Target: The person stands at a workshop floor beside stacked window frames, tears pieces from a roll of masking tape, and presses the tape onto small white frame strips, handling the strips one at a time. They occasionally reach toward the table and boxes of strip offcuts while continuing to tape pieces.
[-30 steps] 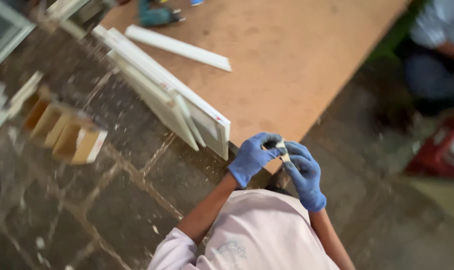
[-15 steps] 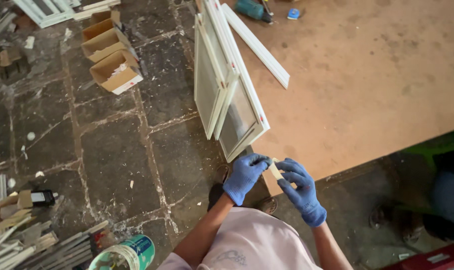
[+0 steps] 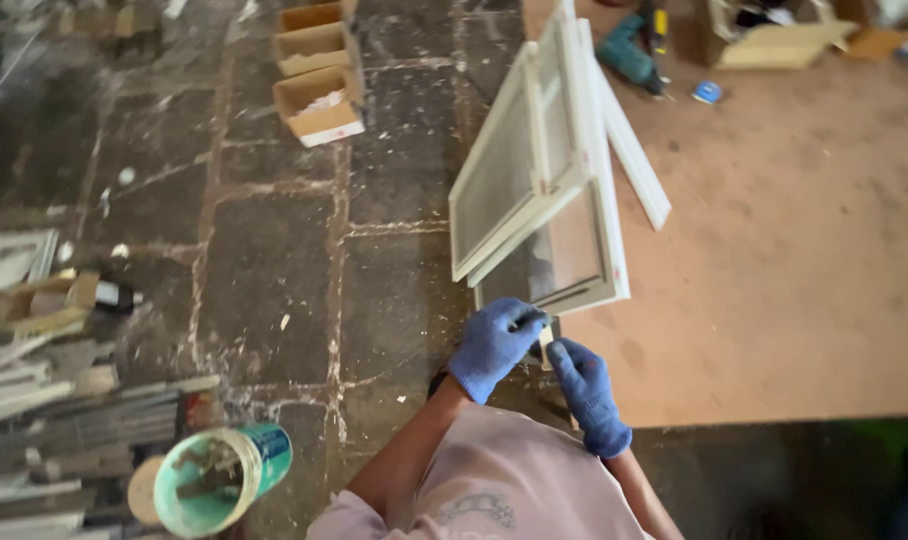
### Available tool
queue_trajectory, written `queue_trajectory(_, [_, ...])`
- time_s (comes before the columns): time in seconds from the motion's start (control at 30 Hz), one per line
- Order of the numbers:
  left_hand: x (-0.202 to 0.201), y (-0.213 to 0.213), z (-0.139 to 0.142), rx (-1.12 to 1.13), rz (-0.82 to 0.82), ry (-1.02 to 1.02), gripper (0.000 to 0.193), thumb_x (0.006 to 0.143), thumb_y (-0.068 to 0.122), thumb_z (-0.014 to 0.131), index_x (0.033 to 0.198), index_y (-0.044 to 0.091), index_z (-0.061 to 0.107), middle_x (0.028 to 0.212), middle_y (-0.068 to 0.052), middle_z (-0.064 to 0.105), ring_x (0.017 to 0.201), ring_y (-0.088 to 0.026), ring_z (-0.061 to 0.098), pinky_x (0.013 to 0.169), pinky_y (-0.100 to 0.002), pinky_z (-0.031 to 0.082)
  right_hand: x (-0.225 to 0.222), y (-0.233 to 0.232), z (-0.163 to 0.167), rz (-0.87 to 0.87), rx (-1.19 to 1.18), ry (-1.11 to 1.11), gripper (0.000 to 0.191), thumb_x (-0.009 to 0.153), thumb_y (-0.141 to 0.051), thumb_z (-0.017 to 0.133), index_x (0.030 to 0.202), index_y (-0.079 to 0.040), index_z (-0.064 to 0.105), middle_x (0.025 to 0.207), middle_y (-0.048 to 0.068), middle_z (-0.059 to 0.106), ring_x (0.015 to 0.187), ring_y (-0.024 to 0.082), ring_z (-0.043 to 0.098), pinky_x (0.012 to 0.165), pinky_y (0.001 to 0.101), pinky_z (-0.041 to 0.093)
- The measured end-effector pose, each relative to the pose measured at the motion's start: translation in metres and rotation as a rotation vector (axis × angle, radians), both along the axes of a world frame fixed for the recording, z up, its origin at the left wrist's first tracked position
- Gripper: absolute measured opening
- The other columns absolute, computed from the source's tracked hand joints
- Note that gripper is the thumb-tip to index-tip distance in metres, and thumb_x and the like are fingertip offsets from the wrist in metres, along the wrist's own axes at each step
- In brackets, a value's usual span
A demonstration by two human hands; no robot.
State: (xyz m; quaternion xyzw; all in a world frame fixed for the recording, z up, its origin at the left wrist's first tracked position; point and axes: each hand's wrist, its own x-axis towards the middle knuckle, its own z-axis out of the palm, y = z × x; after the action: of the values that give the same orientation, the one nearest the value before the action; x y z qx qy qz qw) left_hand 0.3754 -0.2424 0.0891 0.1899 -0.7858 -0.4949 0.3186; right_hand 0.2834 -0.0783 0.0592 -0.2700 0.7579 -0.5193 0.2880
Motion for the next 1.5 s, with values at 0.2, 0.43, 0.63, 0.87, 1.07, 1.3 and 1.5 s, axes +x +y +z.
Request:
queue_trajectory(0.2, [0.048, -0.062, 0.010, -0.109, 0.065, -0.025, 0.010, 0.088, 0.020, 0.079, 0.089, 0.012, 0.075, 0.085, -0.007, 0.071, 0.080, -0.028, 0.070, 0.072, -0.040, 0.057, 0.036, -0.080, 0.010, -0.002, -0.074, -0.101, 0.028, 0.100, -0.022, 0.062, 0.107, 0.002, 0.073, 0.085, 0.003, 0.071, 0.080, 0.009, 0.060, 0.074, 0.0279, 0.050])
queue_trajectory(0.43, [0.086, -0.117, 0.011, -0.106, 0.131, 0.026, 0.009, 0.088, 0.019, 0.078, 0.092, 0.013, 0.074, 0.088, -0.006, 0.071, 0.083, -0.029, 0.069, 0.073, -0.041, 0.056, 0.065, -0.152, 0.005, -0.108, -0.267, -0.214, 0.036, 0.097, -0.011, 0.065, 0.131, -0.002, 0.058, 0.098, 0.007, 0.070, 0.085, 0.010, 0.065, 0.079, 0.0265, 0.053])
queue_trajectory(0.63, [0.111, -0.148, 0.007, -0.313, 0.188, -0.032, 0.013, 0.090, 0.025, 0.077, 0.090, 0.013, 0.070, 0.087, -0.006, 0.067, 0.085, -0.028, 0.066, 0.077, -0.044, 0.052, 0.073, -0.189, -0.002, 0.054, -0.230, -0.047, 0.031, 0.099, -0.007, 0.065, 0.128, 0.003, 0.066, 0.117, 0.006, 0.072, 0.105, 0.009, 0.063, 0.094, 0.0240, 0.051])
queue_trajectory(0.87, [0.152, -0.162, 0.019, -0.478, 0.381, -0.111, 0.014, 0.091, 0.027, 0.075, 0.090, 0.015, 0.068, 0.087, -0.004, 0.067, 0.084, -0.026, 0.065, 0.077, -0.043, 0.051, 0.098, -0.225, -0.008, 0.193, -0.245, -0.129, 0.032, 0.097, -0.005, 0.065, 0.129, 0.003, 0.067, 0.117, 0.006, 0.071, 0.100, 0.009, 0.062, 0.090, 0.0249, 0.051])
queue_trajectory(1.07, [0.188, -0.178, 0.015, -0.545, 0.416, -0.140, 0.013, 0.090, 0.028, 0.074, 0.089, 0.016, 0.069, 0.086, -0.003, 0.065, 0.085, -0.026, 0.064, 0.078, -0.042, 0.051, 0.129, -0.254, -0.014, 0.278, -0.282, -0.162, 0.037, 0.098, -0.005, 0.065, 0.134, 0.002, 0.062, 0.116, 0.005, 0.070, 0.100, 0.009, 0.063, 0.089, 0.0253, 0.052])
queue_trajectory(1.3, [0.210, -0.197, 0.016, -0.533, 0.374, -0.136, 0.019, 0.093, 0.030, 0.074, 0.089, 0.014, 0.065, 0.086, -0.004, 0.064, 0.087, -0.025, 0.064, 0.081, -0.042, 0.051, 0.143, -0.278, -0.006, 0.332, -0.243, -0.055, 0.037, 0.098, -0.005, 0.064, 0.135, 0.004, 0.065, 0.117, 0.005, 0.070, 0.098, 0.009, 0.062, 0.086, 0.0249, 0.052])
queue_trajectory(1.5, [0.191, -0.205, 0.018, -0.535, 0.349, -0.105, 0.020, 0.095, 0.034, 0.072, 0.090, 0.015, 0.065, 0.088, -0.002, 0.065, 0.087, -0.024, 0.062, 0.080, -0.043, 0.050, 0.128, -0.275, -0.004, 0.260, -0.218, -0.048, 0.035, 0.098, -0.007, 0.064, 0.132, 0.002, 0.067, 0.110, 0.004, 0.070, 0.089, 0.009, 0.061, 0.078, 0.0250, 0.052])
